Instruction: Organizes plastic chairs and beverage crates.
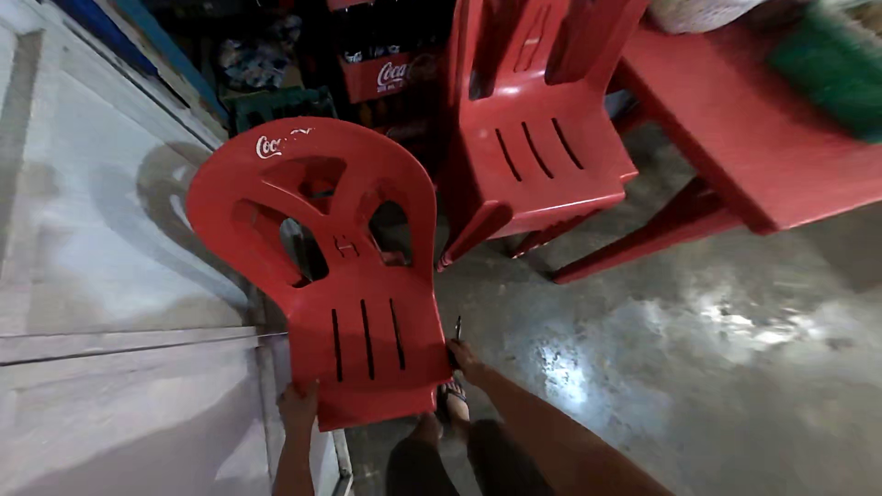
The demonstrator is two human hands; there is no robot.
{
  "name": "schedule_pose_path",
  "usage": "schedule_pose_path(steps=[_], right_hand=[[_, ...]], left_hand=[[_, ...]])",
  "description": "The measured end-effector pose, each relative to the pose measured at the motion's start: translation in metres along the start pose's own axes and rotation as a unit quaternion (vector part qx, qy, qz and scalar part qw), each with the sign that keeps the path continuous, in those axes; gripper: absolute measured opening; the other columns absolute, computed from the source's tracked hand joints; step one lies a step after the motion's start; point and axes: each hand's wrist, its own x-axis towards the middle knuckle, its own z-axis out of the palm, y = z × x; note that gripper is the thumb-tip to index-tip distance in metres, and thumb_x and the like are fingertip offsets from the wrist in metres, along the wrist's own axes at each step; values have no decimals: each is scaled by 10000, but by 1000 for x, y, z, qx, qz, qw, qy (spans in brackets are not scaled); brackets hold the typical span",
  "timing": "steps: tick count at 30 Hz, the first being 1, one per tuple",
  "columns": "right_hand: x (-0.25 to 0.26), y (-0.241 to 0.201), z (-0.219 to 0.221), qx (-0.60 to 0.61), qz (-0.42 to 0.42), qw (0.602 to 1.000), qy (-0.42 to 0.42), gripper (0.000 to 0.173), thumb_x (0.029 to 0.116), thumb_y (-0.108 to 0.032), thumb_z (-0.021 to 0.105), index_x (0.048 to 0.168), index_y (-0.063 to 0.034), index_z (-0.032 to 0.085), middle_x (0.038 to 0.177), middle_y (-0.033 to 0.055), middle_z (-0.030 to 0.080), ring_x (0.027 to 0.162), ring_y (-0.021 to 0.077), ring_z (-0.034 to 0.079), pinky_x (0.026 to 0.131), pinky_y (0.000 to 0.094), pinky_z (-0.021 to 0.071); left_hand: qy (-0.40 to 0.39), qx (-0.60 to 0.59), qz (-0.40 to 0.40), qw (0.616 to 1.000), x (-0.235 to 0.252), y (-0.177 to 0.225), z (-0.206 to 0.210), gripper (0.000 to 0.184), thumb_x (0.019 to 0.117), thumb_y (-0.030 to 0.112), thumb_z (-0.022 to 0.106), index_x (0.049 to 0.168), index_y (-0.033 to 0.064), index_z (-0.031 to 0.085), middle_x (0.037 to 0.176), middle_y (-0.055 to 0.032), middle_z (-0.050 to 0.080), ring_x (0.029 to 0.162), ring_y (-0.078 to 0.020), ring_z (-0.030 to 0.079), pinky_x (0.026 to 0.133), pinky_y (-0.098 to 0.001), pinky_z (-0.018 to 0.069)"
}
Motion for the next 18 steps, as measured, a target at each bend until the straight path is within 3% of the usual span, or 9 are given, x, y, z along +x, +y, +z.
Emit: schedule_pose_path(steps=[6, 10, 14, 18], right_hand=[[-19, 26, -40, -76, -22, 995, 67, 441, 1109, -306, 425, 1340, 37, 577, 1231, 268, 634, 1111, 356, 630, 962, 521, 501], [-35, 60, -47, -54, -44, 992, 105, 429, 1104, -298, 439, 1266, 59, 613, 1144, 251, 657, 1038, 322, 642, 933, 493, 512], [-56, 98, -46, -10, -38, 990, 135, 418, 1109, -276, 427, 1291, 56, 602, 1139, 251, 658, 1025, 315, 645, 927, 491, 514], [-78, 139, -47, 34, -28, 987, 155, 429, 1114, -284, 418, 1316, 58, 580, 1144, 259, 650, 1023, 317, 642, 917, 488, 515]], left_hand=[[-79, -16, 9, 997, -26, -26, 22, 577, 1021, 325, 632, 1353, -133, 519, 1297, -364, 583, 1227, -481, 578, 1051, -605, 457], [-114, -106, 62, 986, -19, -25, 35, 700, 1053, 360, 559, 1540, -76, 308, 1491, -339, 446, 1392, -435, 457, 1161, -568, 367], [-134, -111, 52, 983, -16, -22, 39, 607, 1046, 354, 579, 1475, -54, 445, 1422, -298, 536, 1340, -395, 517, 1123, -560, 405], [-153, -89, 73, 981, -29, -25, 41, 572, 1047, 313, 587, 1467, -53, 456, 1427, -291, 536, 1351, -389, 512, 1137, -553, 398]])
